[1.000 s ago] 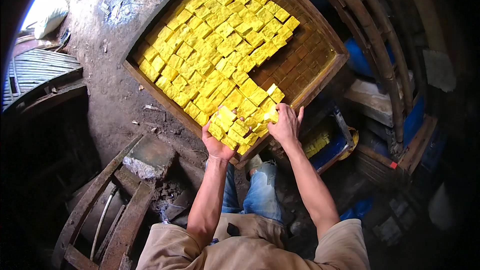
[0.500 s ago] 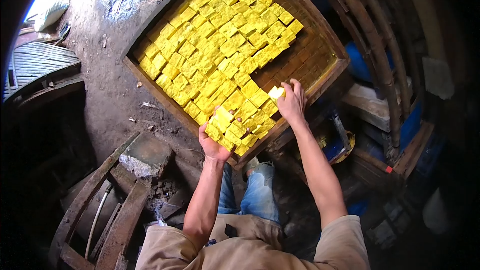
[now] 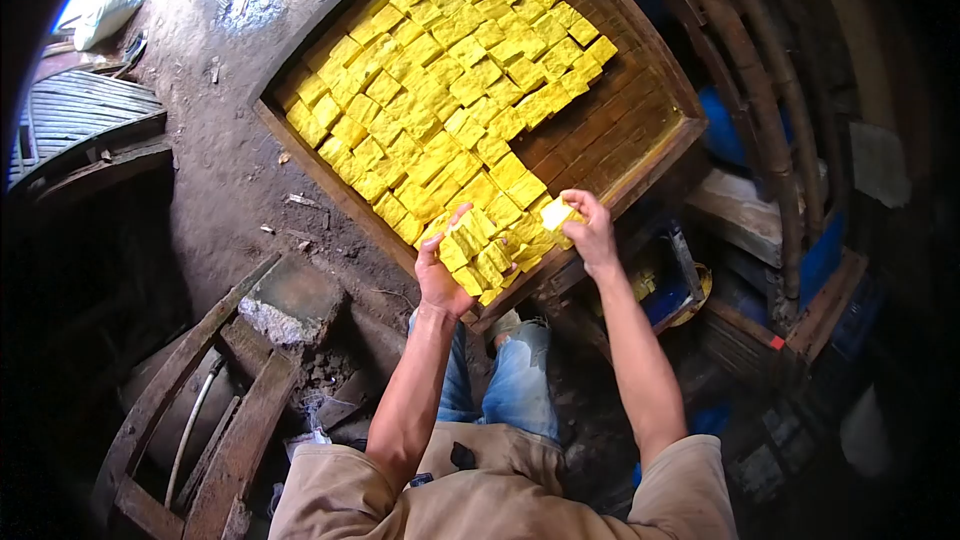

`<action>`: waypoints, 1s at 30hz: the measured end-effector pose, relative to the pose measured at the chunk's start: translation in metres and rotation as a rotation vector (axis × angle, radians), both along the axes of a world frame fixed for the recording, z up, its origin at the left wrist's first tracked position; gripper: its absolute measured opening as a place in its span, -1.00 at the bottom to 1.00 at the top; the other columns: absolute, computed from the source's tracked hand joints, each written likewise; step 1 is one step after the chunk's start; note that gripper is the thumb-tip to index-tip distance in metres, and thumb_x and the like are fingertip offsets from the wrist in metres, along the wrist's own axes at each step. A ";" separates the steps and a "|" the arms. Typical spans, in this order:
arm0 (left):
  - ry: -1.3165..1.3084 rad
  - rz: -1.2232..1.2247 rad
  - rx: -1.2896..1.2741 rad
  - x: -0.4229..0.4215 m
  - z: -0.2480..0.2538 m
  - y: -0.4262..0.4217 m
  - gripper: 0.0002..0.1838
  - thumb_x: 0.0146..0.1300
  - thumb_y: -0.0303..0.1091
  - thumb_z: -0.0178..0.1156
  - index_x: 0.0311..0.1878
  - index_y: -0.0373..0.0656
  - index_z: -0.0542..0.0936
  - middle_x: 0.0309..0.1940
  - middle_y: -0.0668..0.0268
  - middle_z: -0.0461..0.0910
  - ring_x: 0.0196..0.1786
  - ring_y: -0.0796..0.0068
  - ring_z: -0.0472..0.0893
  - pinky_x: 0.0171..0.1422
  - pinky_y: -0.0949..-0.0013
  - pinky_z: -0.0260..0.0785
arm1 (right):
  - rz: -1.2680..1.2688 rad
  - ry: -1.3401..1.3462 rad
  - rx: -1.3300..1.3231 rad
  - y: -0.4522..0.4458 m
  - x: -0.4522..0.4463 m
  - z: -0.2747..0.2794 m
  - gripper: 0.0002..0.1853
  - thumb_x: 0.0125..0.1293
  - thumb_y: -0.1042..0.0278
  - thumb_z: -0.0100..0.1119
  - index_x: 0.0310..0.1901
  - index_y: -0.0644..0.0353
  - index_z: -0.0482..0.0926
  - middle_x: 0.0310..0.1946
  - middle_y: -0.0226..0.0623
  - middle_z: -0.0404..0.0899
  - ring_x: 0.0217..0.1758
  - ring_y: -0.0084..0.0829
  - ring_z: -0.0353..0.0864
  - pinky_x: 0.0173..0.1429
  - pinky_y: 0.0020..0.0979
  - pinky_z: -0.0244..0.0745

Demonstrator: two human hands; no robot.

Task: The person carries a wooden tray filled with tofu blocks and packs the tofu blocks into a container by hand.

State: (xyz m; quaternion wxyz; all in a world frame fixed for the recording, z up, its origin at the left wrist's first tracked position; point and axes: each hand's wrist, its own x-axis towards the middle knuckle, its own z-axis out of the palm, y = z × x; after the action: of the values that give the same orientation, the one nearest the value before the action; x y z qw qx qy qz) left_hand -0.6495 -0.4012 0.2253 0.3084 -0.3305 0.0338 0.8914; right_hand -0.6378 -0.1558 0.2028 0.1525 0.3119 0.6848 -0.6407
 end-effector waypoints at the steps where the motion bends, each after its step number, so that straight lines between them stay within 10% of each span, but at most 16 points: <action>1: -0.013 0.002 -0.003 0.002 -0.001 0.002 -0.39 0.24 0.02 0.00 0.35 0.05 0.35 0.16 0.10 0.51 0.14 -0.13 0.54 0.14 -0.44 0.35 | 0.020 0.007 0.094 -0.009 0.005 -0.009 -0.56 0.04 0.54 0.10 0.04 0.31 0.54 -0.10 -0.23 0.56 -0.02 -0.45 0.58 0.12 -0.43 0.48; 7: -0.054 -0.001 -0.078 0.006 0.004 0.008 -0.53 0.29 -0.04 -0.02 0.24 0.08 0.41 0.11 0.12 0.53 0.10 -0.16 0.56 0.10 -0.44 0.40 | 0.311 0.262 1.001 -0.045 0.011 -0.022 -0.46 0.09 0.44 0.04 0.18 0.35 0.43 0.25 0.11 0.26 0.24 0.06 0.32 0.41 -0.05 0.15; 14: -0.036 -0.047 -0.058 0.005 -0.002 0.000 -0.49 0.32 0.13 0.03 0.19 0.02 0.45 0.10 0.07 0.54 0.08 -0.09 0.58 0.08 -0.40 0.42 | 0.412 0.308 0.733 -0.068 0.006 0.007 -0.33 -0.15 0.46 0.30 0.12 0.15 0.36 -0.09 0.02 0.32 0.08 0.05 0.35 0.24 -0.08 0.28; 19: -0.007 -0.190 -0.090 -0.003 -0.004 0.000 -0.50 0.30 0.01 0.01 0.26 0.05 0.40 0.14 0.09 0.50 0.15 -0.09 0.54 0.14 -0.42 0.38 | 0.496 0.222 0.442 -0.015 -0.011 -0.008 -0.62 -0.13 0.36 0.29 -0.16 0.08 0.62 -0.21 -0.25 0.47 -0.06 -0.30 0.55 0.04 -0.33 0.51; 22: -0.040 -0.217 -0.039 -0.009 0.002 0.003 -0.50 0.30 -0.02 -0.01 0.26 0.03 0.42 0.17 0.08 0.49 0.16 -0.10 0.53 0.14 -0.44 0.37 | 0.126 -0.038 -0.383 -0.004 -0.016 0.040 -0.60 -0.09 0.42 0.21 -0.10 0.12 0.57 -0.10 -0.30 0.49 0.07 -0.48 0.50 0.02 -0.50 0.48; 30: -0.137 -0.252 0.241 -0.006 0.003 0.004 -0.43 0.35 0.20 0.00 0.10 -0.13 0.53 -0.05 0.13 0.62 -0.02 0.20 0.65 0.14 0.10 0.53 | 0.742 0.750 0.307 -0.089 -0.015 0.101 -0.57 -0.24 0.37 0.37 -0.19 0.03 0.55 0.05 -0.14 0.41 0.17 -0.06 0.45 0.38 -0.03 0.24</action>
State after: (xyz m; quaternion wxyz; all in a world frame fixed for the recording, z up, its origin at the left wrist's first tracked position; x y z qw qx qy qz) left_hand -0.6551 -0.3968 0.2282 0.4563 -0.3444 -0.0530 0.8187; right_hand -0.6524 -0.2451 0.3037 0.0665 -0.1813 0.8419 -0.5039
